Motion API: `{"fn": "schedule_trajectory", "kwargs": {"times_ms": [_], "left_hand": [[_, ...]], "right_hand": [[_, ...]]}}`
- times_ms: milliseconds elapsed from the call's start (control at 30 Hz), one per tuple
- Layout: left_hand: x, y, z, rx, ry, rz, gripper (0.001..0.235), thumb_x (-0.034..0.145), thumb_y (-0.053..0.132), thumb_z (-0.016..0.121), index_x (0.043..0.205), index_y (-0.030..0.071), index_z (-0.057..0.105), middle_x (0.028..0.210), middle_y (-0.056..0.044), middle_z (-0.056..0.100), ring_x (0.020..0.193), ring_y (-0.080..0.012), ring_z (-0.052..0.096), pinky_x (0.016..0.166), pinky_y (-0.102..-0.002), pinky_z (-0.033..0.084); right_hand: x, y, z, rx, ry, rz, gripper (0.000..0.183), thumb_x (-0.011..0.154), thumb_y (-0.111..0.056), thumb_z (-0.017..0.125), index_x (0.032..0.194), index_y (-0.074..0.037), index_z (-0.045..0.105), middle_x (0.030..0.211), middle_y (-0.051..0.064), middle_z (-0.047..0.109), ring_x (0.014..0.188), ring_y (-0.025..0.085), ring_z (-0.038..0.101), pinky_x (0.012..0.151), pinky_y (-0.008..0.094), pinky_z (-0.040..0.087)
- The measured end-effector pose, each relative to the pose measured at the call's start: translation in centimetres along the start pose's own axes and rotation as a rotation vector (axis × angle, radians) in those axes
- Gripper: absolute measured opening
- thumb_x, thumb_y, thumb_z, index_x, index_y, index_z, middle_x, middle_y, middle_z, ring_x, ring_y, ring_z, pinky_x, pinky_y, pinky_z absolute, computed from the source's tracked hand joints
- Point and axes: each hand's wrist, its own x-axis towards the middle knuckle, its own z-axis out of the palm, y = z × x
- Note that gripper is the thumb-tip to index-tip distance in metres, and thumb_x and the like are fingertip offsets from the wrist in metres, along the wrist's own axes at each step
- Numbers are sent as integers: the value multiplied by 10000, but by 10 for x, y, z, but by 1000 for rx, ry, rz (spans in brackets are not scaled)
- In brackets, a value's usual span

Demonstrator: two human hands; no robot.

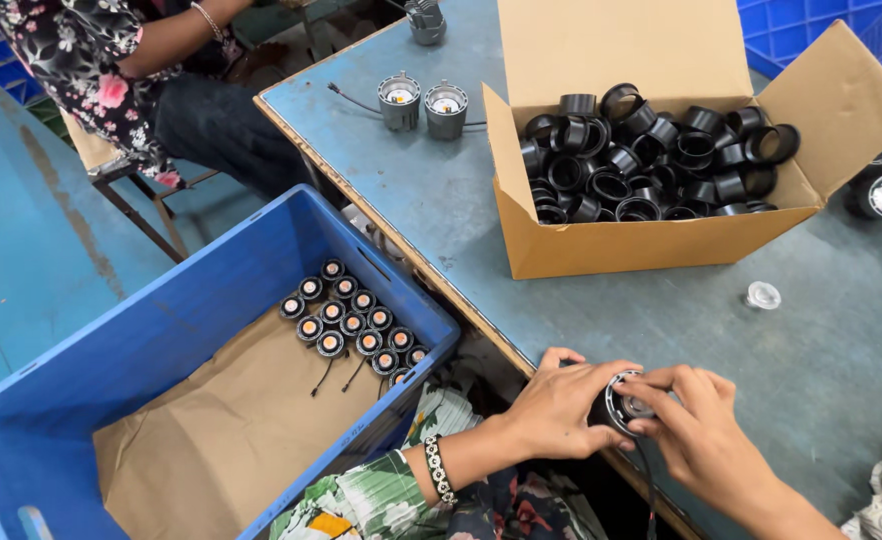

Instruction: The person assembles small LED light units by inserting a bulb into a black housing and securing a clear plastic cap. They repeat this process for multiple units, placing the finished items into a blue bin.

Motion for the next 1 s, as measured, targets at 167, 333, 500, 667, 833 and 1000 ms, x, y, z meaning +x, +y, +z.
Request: {"fn": "schedule_trajectory", "kwargs": {"times_ms": [167, 333, 500, 667, 833, 1000], "left_hand": [[29, -22, -24, -188, -343, 16, 861, 744, 480, 837, 1480, 153, 531, 1139, -82, 763, 1055, -259, 726, 997, -387, 487], [61, -44, -31, -571, -694, 44, 785, 741, 328, 892, 1434, 115, 590, 1206, -82, 754, 1118, -235, 715, 929, -339, 557], [77, -48, -27, -490, -737, 84, 885, 696, 329, 905, 1484, 130, 554, 1197, -80, 760, 1116, -253, 736, 953, -343, 555], [73, -49, -22, -413, -675, 116, 892, 685, 391, 880, 1479, 138, 561, 1170, -80, 763, 1099, -279, 736, 961, -355, 539], [68, -46, -23, -334, -585, 164, 868, 665, 404, 876, 1444, 139, 598, 1203, -65, 760, 1120, -277, 695, 1069, -394, 454], [59, -45, -23, -306, -562, 120, 847, 694, 409, 874, 1445, 130, 600, 1340, -60, 722, 1289, -261, 627, 1191, -431, 358]], "right_hand": [[10, 0, -13, -28, -74, -105, 458, 745, -248, 766, 1185, -149, 691, 1141, 13, 654, 1050, 235, 596, 967, 443, 353], [5, 2, -18, 87, -103, -166, 453, 800, -228, 764, 1230, -114, 679, 1248, 50, 647, 1114, 272, 596, 965, 437, 406], [0, 7, -21, 66, -65, -167, 415, 795, -209, 769, 1193, -119, 691, 1215, 19, 658, 1082, 272, 603, 978, 446, 409], [-1, 6, -19, 79, -46, -108, 356, 804, -191, 773, 1144, -124, 689, 1162, 11, 654, 970, 221, 619, 922, 433, 395], [-3, 4, -17, 93, -30, -80, 355, 815, -165, 765, 1155, -111, 679, 1166, 15, 652, 927, 210, 605, 887, 420, 391], [-3, 8, -16, 124, -53, -62, 380, 809, -169, 765, 1171, -98, 675, 1158, 30, 645, 928, 222, 596, 870, 410, 389]]}}
